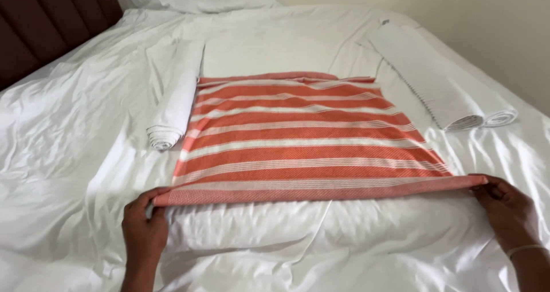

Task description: The person unfolds a rolled orange and white striped towel on a white bedsheet, then repeatedly folds the towel in half lengthwise multiple times, smoothing it after each fold. The person continues folding until the towel is a compact rectangular stack.

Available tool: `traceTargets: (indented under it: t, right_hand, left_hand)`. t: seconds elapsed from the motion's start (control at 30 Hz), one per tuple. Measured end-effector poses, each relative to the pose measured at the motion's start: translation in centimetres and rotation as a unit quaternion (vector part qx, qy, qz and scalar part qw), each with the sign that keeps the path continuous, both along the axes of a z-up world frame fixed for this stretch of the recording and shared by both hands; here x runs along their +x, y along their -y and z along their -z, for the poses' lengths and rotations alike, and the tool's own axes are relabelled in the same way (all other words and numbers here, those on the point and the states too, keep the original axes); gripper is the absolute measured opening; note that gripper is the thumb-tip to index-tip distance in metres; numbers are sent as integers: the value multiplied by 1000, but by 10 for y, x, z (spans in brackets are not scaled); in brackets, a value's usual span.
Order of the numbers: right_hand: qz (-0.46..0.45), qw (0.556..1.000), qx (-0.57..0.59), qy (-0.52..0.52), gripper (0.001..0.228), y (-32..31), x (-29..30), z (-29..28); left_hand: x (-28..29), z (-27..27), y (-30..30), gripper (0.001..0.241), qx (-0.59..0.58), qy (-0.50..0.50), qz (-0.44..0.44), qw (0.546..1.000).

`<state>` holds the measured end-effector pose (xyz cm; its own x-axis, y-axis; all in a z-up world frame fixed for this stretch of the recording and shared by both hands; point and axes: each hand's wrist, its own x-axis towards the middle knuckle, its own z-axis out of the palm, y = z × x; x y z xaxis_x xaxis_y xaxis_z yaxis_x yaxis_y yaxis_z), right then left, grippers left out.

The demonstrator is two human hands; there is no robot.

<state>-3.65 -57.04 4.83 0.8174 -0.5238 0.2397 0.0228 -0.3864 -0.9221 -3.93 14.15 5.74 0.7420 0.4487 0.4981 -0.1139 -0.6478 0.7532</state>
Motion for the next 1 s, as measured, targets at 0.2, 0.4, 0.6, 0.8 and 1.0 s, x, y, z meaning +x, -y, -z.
traceTargets:
  t: [0.2, 0.4, 0.6, 0.8, 1.0]
  right_hand:
    - [4, 999, 31, 35, 28, 7, -7, -2]
    - [-9, 985, 161, 59, 18, 17, -2, 3]
    - [-3, 985, 172, -9, 14, -3, 12, -3]
    - [11, 995, 98, 33, 18, 19, 21, 22]
    - [45, 999, -14, -23, 30, -12, 13, 3]
  left_hand:
    - [-12, -9, -3, 29, 37, -18, 10, 999]
    - [-29, -14, -14, 30, -33, -124, 10, 992]
    - [-13, 4, -24, 39, -222, 26, 224, 949]
    - [-1, 18, -26, 31, -216, -43, 127, 967]
    - [0, 8, -13, 29, -150, -82, 71, 983]
